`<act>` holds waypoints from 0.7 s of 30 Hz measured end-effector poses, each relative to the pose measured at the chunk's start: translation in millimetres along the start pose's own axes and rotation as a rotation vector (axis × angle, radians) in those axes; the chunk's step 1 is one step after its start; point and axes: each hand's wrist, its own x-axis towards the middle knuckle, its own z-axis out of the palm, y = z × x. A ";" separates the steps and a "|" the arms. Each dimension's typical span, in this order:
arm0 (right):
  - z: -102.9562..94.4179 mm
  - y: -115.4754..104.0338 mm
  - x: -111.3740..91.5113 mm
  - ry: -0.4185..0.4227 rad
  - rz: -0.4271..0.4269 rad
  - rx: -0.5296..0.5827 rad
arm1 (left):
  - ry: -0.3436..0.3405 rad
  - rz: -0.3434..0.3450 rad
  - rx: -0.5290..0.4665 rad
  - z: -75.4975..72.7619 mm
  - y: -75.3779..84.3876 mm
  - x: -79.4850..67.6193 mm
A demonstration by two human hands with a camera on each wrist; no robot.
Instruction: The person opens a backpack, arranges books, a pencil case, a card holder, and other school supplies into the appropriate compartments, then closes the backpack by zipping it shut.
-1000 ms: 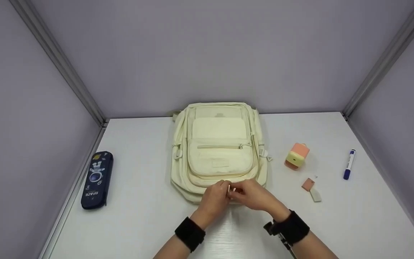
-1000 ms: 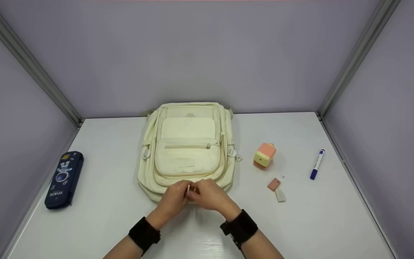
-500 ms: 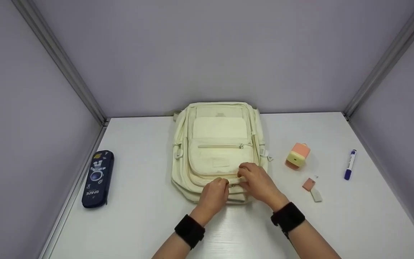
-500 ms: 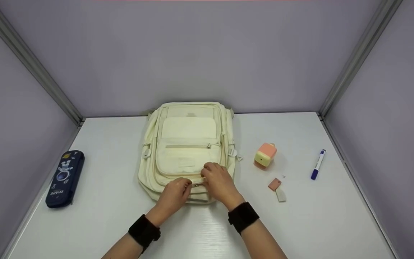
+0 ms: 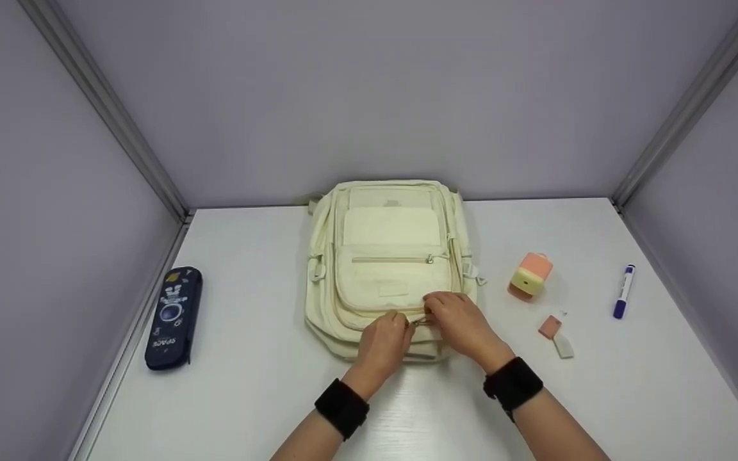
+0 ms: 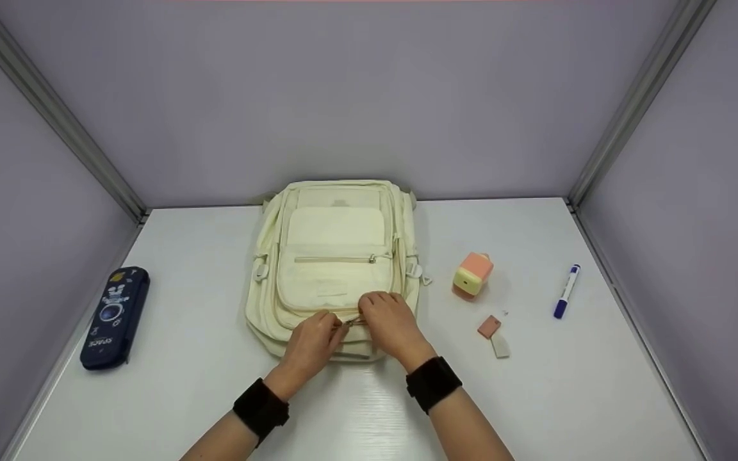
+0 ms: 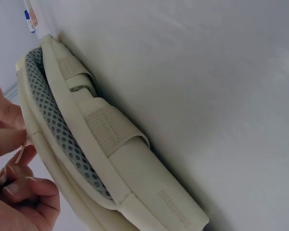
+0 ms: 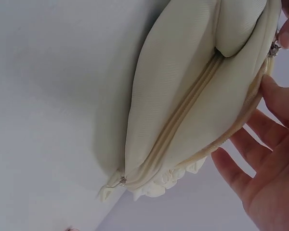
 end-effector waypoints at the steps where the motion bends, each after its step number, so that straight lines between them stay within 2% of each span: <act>1: -0.1 0.0 0.1 0.000 -0.002 0.000 | 0.019 0.003 0.006 -0.4 -0.5 0.0; 4: 0.5 0.8 -0.5 0.000 -0.017 -0.002 | 0.061 0.012 0.028 -2.8 -2.4 -0.1; 8: 0.2 2.1 -1.8 -0.019 -0.028 0.004 | 0.086 0.008 0.053 -7.5 -8.3 -3.2; 15: -4.5 3.0 -2.5 -0.105 0.000 0.061 | 0.123 -0.046 -0.074 -19.0 -33.5 -17.2; 21: -6.0 3.3 -1.9 -0.155 0.050 0.140 | 0.125 -0.107 -0.079 -30.6 -56.6 -30.4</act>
